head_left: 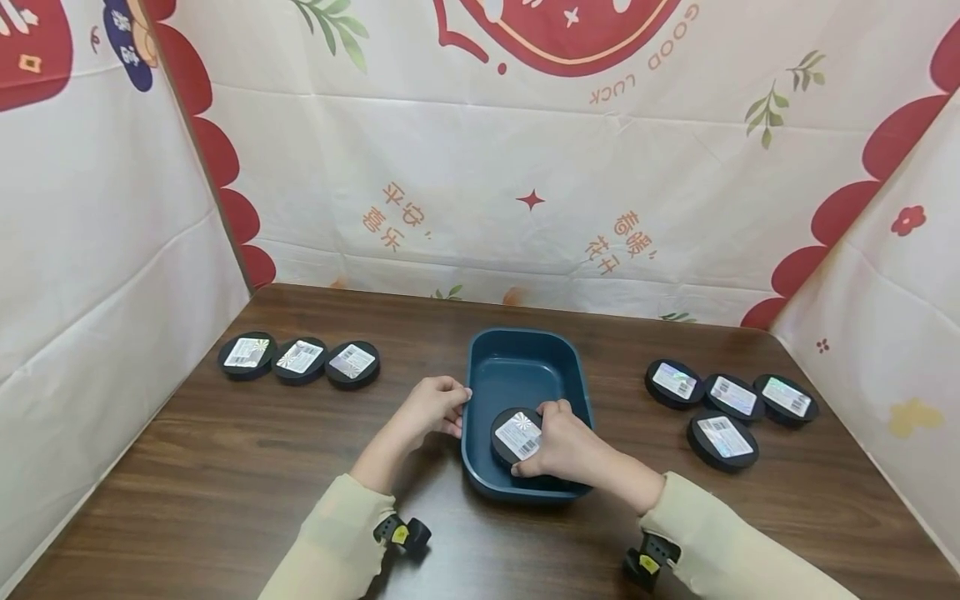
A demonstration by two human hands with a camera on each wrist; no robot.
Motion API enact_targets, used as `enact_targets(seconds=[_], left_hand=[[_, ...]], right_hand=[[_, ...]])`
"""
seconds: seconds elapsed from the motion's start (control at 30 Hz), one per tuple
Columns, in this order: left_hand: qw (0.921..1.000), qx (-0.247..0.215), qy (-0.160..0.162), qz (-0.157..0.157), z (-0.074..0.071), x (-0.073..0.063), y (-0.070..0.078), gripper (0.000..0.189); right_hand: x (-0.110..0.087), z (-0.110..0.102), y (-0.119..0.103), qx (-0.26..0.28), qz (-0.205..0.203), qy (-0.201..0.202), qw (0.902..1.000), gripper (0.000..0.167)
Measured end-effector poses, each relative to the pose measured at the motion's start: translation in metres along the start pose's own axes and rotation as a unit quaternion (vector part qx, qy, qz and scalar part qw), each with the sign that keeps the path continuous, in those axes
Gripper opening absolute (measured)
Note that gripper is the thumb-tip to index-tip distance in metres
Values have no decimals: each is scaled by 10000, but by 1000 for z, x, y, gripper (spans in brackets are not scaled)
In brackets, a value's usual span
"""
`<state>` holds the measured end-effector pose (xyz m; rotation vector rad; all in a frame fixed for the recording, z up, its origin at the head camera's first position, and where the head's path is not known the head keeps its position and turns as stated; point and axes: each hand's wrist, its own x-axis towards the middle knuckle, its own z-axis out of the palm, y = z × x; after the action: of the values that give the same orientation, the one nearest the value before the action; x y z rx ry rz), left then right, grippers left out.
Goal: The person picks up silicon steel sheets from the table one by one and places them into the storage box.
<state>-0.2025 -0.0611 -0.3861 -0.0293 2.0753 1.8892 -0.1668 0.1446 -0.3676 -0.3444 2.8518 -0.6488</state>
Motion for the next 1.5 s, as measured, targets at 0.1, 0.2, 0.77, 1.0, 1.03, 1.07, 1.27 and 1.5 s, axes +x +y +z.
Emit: enact_targets(seconds=[0.1,0.2,0.77,1.0,1.03,1.07,1.27,1.5], left_hand=[[10000,32,37,-5,0,0,0,17],[9999,80,66,-12,0,1,0,18],[9999,95,45,-121,-4,3,0,22],[9999,-71,-24,-109,-4,4,0,23],[9999,-92,-31,-120,-4,5,0,23],[9999,-107,-42,-125,-3,5,0,23],[9997,-177,-49,-176,-2,5,0,22],[9994,-267,-26,-228,-2,5,-2,21]], right_hand=[[1,3,0,-86,-44,-33,9999,90],[2,5,0,-161,-77,-23,9998,89],[4,11,-7,-887,-100,-95,9960,83],[5,10,-7,-1121,-174,-26,9935,84],[5,10,-7,-1182,-252,-12,9927,83],[5,9,-6,-1283,-382,22,9910,83],[3,7,0,-2236,-1147,395,9671,79],[1,6,2,-2584,-1294,556,9557,79]])
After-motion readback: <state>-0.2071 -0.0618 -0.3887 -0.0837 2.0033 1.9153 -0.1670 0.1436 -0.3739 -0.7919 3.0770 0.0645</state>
